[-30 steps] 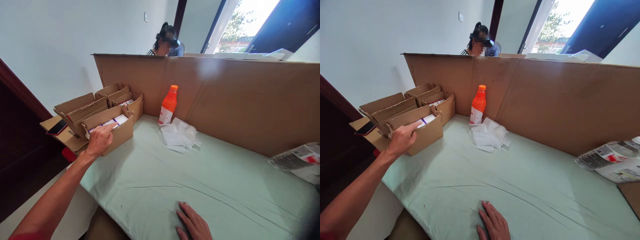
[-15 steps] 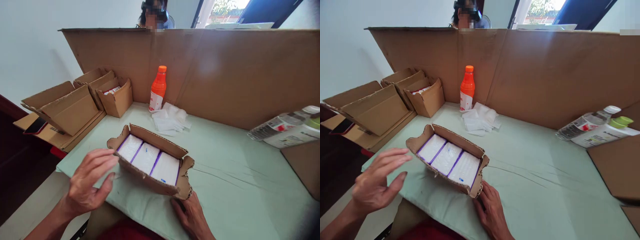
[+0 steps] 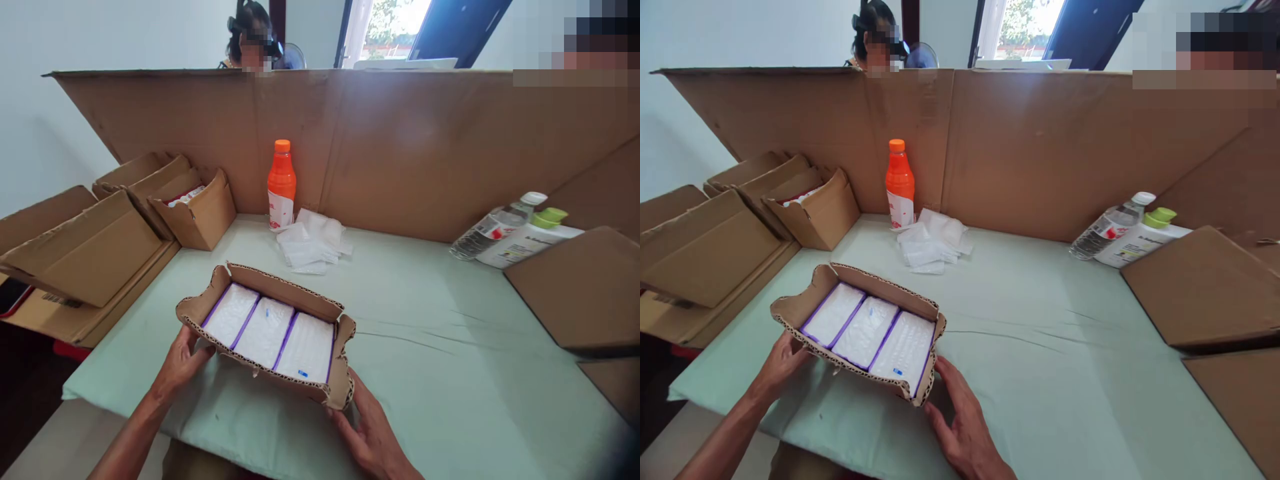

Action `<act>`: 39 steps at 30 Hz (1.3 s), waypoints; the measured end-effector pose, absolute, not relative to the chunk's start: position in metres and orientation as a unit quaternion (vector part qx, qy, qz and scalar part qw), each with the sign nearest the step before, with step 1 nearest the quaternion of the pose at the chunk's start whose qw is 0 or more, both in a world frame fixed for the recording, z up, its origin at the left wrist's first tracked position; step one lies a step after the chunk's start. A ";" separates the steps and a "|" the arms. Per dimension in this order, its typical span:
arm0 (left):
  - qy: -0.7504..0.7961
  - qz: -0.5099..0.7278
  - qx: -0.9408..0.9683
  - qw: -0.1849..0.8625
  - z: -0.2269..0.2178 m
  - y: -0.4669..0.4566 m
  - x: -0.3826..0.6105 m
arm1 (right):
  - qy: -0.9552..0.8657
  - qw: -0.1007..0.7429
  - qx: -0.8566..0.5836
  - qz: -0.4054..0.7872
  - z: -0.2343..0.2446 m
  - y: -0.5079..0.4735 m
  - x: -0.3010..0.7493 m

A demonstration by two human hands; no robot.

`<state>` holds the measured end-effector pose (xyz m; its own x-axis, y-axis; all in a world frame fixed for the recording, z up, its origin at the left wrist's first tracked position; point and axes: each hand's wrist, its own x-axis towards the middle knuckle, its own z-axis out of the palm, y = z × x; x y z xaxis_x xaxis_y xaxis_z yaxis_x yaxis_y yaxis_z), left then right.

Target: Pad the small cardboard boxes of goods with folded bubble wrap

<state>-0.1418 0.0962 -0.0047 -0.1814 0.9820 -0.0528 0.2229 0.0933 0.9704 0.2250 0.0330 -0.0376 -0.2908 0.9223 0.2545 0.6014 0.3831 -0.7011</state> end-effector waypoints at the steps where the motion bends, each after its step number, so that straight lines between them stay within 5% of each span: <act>1: 0.616 0.459 0.480 0.424 -0.007 0.098 -0.138 | -0.763 0.328 -0.494 0.258 -0.036 0.034 0.224; 23: 0.637 0.511 0.426 0.390 -0.083 0.106 -0.066 | -0.574 0.392 -0.530 0.485 -0.015 0.122 0.250; 33: 0.716 0.451 0.439 0.301 -0.093 0.095 -0.066 | -0.613 0.403 -0.517 0.441 -0.009 0.148 0.272; 39: 0.716 0.450 0.446 0.294 -0.094 0.094 -0.068 | -0.679 0.395 -0.550 0.283 0.003 0.223 0.295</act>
